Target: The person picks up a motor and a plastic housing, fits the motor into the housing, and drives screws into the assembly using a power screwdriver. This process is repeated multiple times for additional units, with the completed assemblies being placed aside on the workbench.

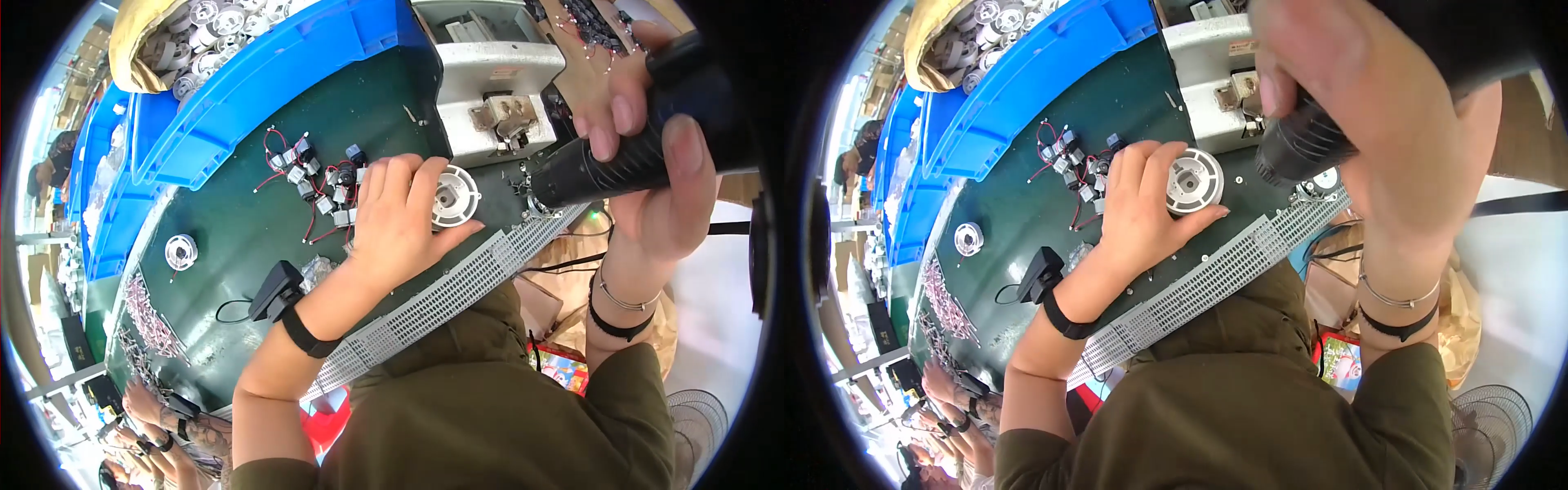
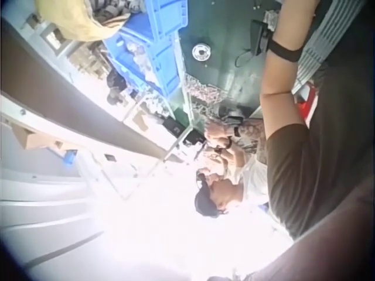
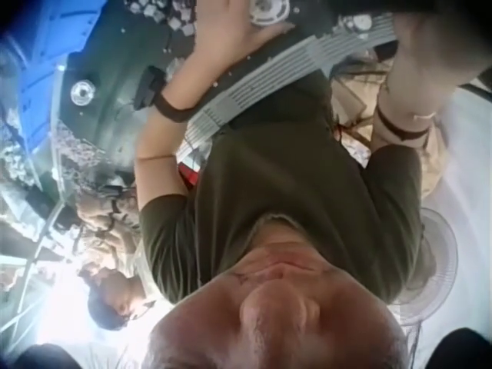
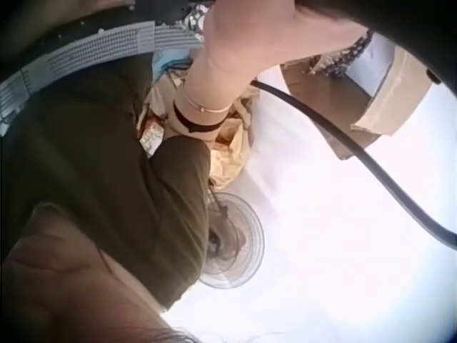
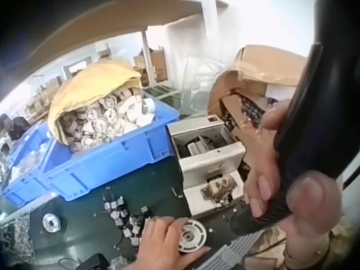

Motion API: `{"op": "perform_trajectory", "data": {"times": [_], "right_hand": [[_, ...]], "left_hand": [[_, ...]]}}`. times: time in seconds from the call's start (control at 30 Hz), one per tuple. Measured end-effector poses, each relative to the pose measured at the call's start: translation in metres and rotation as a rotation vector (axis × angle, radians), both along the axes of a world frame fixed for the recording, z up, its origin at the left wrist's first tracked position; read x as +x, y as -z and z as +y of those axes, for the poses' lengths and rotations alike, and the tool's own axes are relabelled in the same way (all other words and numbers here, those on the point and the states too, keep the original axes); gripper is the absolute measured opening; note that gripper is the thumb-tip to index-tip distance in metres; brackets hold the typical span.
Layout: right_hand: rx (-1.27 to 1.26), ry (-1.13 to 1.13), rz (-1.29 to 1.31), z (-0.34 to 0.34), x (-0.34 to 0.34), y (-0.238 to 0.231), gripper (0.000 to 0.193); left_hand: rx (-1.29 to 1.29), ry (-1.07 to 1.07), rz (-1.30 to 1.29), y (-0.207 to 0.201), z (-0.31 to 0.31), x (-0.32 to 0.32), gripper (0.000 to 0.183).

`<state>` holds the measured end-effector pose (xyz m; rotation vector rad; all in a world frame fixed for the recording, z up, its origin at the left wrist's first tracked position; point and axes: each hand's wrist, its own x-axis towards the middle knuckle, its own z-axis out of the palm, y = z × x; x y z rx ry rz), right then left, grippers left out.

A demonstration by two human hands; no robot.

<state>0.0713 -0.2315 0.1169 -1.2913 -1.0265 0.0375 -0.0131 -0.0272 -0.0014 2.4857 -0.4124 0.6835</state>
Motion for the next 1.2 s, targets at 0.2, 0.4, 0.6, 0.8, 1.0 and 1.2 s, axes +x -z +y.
{"op": "perform_trajectory", "data": {"times": [0.2,0.4,0.6,0.8,1.0,1.2], "right_hand": [[0.007,0.061,0.098,0.003,0.002,0.006,0.062],[-0.011,0.012,0.028,0.004,0.010,0.005,0.064],[-0.030,0.103,0.157,0.009,0.006,0.004,0.066],[-0.023,0.119,0.276,0.015,0.001,0.001,0.069],[-0.010,0.058,0.197,0.008,0.000,0.003,0.069],[-0.029,0.063,0.133,0.008,0.003,-0.001,0.063]], "left_hand": [[-0.007,0.056,0.166,-0.013,0.009,-0.001,0.078],[-0.047,0.213,0.116,-0.034,0.027,0.002,0.087],[-0.231,0.264,0.260,-0.031,0.032,-0.006,0.071],[-0.164,0.171,0.138,-0.017,0.018,-0.002,0.054],[-0.174,0.114,0.095,-0.027,0.044,-0.010,0.067],[-0.196,-0.498,-0.021,-0.025,0.162,0.012,0.011]]}}
